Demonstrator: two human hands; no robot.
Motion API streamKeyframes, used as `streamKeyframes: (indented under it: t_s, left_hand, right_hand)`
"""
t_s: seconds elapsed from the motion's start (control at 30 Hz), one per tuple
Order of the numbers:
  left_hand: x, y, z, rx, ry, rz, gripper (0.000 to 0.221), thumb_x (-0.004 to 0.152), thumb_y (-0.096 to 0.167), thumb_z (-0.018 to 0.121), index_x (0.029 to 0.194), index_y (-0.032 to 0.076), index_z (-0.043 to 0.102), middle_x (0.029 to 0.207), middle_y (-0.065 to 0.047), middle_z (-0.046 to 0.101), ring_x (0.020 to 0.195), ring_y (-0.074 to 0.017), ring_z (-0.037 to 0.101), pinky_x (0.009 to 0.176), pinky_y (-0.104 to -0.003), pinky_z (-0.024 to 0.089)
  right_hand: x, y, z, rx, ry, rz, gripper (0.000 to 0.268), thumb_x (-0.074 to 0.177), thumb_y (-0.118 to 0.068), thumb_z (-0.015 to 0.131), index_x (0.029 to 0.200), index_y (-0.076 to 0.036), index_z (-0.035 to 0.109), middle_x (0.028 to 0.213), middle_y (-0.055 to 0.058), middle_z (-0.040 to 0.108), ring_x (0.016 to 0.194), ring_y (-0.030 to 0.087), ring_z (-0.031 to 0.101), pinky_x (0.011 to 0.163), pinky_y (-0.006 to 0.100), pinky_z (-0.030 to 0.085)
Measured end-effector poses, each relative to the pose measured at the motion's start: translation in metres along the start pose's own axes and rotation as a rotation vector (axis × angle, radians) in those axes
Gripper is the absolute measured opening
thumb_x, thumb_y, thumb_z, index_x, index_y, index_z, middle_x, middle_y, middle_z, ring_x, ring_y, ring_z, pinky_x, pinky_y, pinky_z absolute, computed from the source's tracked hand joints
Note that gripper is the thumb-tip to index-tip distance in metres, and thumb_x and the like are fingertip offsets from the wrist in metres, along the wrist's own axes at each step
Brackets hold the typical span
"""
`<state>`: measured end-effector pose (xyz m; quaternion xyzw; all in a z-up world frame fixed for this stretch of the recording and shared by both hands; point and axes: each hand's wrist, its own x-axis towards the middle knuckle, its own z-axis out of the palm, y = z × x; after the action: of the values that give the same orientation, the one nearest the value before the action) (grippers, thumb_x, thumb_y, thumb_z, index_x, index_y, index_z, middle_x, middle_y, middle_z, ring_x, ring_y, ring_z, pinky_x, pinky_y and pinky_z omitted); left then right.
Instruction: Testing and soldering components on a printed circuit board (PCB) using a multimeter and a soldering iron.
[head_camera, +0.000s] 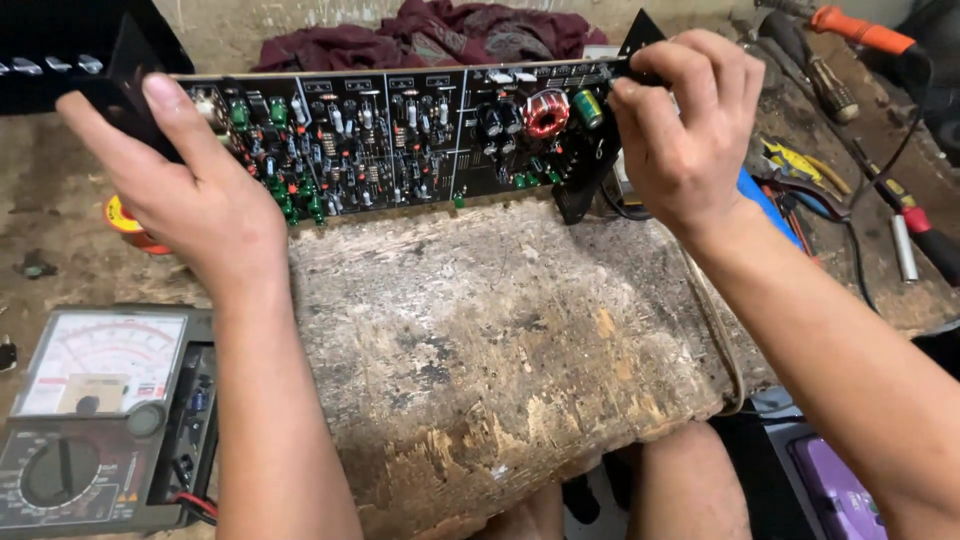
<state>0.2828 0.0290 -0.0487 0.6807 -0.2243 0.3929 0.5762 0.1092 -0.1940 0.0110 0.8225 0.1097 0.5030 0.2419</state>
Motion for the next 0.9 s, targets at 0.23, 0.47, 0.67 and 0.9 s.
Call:
streamKeyframes:
  t_s: [0.23,0.47,0.67,0.9]
  left_hand:
    - [0.007,0.022,-0.005,-0.050,-0.023,0.042,0.023,0.095,0.021,0.032,0.096,-0.002,0.033,0.081,-0.016,0.045,0.071,-0.0246,0.047,0.062,-0.033,0.038]
    - [0.006,0.022,-0.006,-0.054,-0.021,0.028,0.023,0.095,0.022,0.032,0.099,-0.001,0.034,0.081,-0.016,0.047,0.070,-0.0233,0.048,0.062,-0.032,0.038]
    - [0.006,0.022,-0.006,-0.038,-0.024,-0.008,0.024,0.095,0.023,0.032,0.098,0.000,0.034,0.076,-0.012,0.048,0.064,-0.0200,0.049,0.056,-0.030,0.038]
    - [0.005,0.018,-0.005,-0.044,-0.019,-0.016,0.025,0.095,0.023,0.033,0.098,-0.002,0.034,0.076,-0.014,0.047,0.065,-0.0209,0.047,0.056,-0.031,0.036]
  right_hand:
    - [-0.001,0.000,0.001,-0.037,-0.013,0.007,0.021,0.091,-0.011,0.052,0.072,-0.002,0.052,0.089,0.008,0.063,0.085,0.028,0.046,0.067,0.035,0.032]
    - [-0.001,-0.001,0.002,-0.092,-0.033,0.012,0.020,0.091,-0.011,0.051,0.072,-0.004,0.052,0.086,0.003,0.065,0.087,0.026,0.047,0.070,0.033,0.029]
    - [-0.002,0.000,0.006,-0.095,-0.033,0.038,0.018,0.089,-0.011,0.054,0.073,-0.006,0.052,0.084,0.001,0.065,0.088,0.025,0.045,0.068,0.032,0.028]
    - [-0.002,0.006,0.009,-0.157,-0.031,-0.007,0.015,0.088,-0.013,0.054,0.074,-0.011,0.054,0.082,-0.002,0.066,0.084,0.022,0.047,0.065,0.029,0.028]
